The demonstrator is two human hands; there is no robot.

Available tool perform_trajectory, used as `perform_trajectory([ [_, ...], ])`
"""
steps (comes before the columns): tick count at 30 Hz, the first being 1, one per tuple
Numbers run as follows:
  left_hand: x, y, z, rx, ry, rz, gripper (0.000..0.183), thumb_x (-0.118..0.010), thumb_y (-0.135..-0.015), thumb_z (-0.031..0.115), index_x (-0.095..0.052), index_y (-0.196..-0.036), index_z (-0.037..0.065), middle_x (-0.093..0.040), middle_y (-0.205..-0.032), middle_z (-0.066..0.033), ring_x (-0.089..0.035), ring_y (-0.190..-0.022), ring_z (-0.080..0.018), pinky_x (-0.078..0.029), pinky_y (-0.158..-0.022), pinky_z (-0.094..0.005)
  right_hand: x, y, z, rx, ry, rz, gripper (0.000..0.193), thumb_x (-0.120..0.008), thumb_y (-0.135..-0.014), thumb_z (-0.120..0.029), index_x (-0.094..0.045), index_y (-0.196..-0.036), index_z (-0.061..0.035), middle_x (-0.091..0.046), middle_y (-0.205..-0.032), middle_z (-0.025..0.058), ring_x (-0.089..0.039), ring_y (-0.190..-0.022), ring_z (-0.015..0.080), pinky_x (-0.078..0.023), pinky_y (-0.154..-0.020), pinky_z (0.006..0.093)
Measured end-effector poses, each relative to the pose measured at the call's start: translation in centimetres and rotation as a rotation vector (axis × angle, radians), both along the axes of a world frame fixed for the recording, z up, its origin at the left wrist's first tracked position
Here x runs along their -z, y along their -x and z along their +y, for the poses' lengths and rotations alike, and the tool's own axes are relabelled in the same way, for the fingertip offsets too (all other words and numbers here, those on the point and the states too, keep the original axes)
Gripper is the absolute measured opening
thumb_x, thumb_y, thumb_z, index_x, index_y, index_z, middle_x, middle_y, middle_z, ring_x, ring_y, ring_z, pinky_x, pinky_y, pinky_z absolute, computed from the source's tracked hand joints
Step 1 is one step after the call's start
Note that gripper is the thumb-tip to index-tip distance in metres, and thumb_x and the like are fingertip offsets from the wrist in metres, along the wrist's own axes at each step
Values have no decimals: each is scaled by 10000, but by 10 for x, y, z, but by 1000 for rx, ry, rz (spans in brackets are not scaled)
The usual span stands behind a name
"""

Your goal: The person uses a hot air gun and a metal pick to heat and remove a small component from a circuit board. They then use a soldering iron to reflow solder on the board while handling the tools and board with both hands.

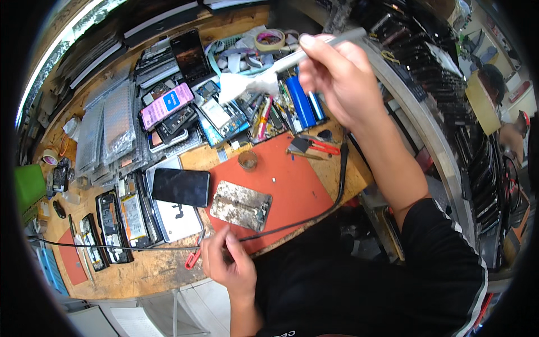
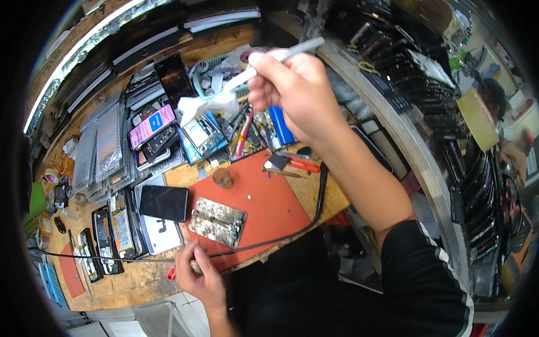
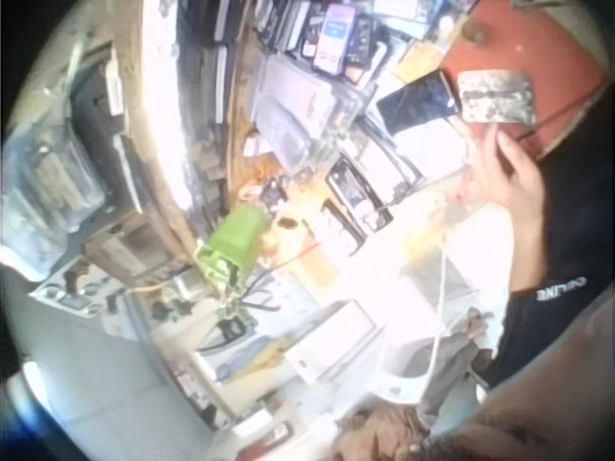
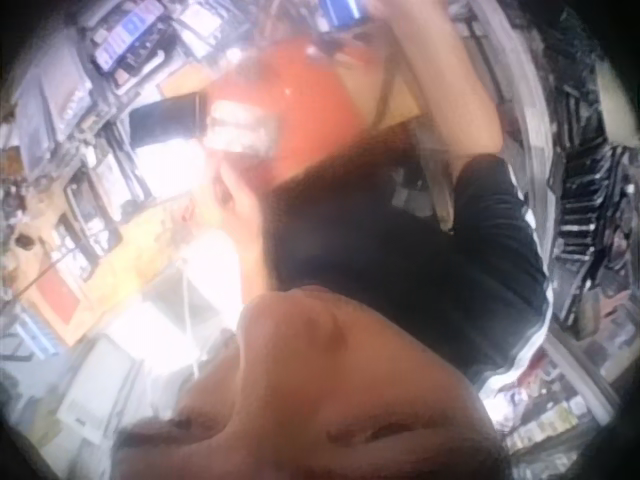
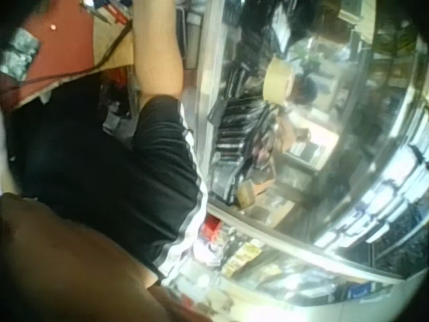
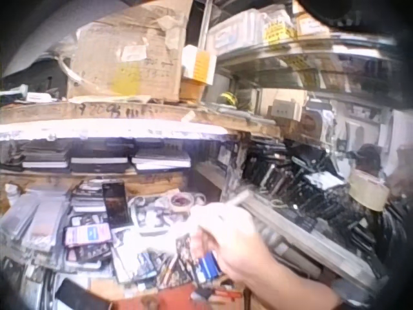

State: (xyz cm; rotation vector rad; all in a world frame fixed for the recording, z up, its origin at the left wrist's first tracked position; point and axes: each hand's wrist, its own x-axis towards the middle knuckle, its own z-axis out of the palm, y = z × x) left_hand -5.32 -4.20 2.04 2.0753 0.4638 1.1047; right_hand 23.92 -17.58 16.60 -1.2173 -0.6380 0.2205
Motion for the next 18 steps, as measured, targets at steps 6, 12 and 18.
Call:
perform_trajectory([
  [6, -20, -57, -20, 509, 973, -152, 264, -676, -1099, 39, -708, -1337, -68, -792, -1093, -99, -709, -861, -84, -567, -754, -241, 33, 100, -46, 45, 4, 330, 208, -616, -1138, -178, -687, -1064, 3, -748, -813, 98, -731, -648, 150, -623, -582, 303],
  [12, -2, -56, -47, 481, 1133, -185, 301, -694, -1079, 9, -690, -1365, -86, -778, -1138, -109, -748, -920, -144, -617, -843, -293, 87, 145, -62, 161, 155, 26, 156, -638, -1128, -96, -694, -1134, 49, -776, -927, 130, -763, -787, 152, -644, -722, 296],
  [18, 7, -13, -37, 280, -198, 122, 241, -659, -850, -64, -757, -1067, -22, -714, -924, -129, -675, -823, -308, -533, -741, -422, 117, 187, -67, -72, 85, 287, 216, -634, -1151, -178, -705, -1076, 11, -734, -883, 32, -680, -720, 60, -566, -646, 245],
])
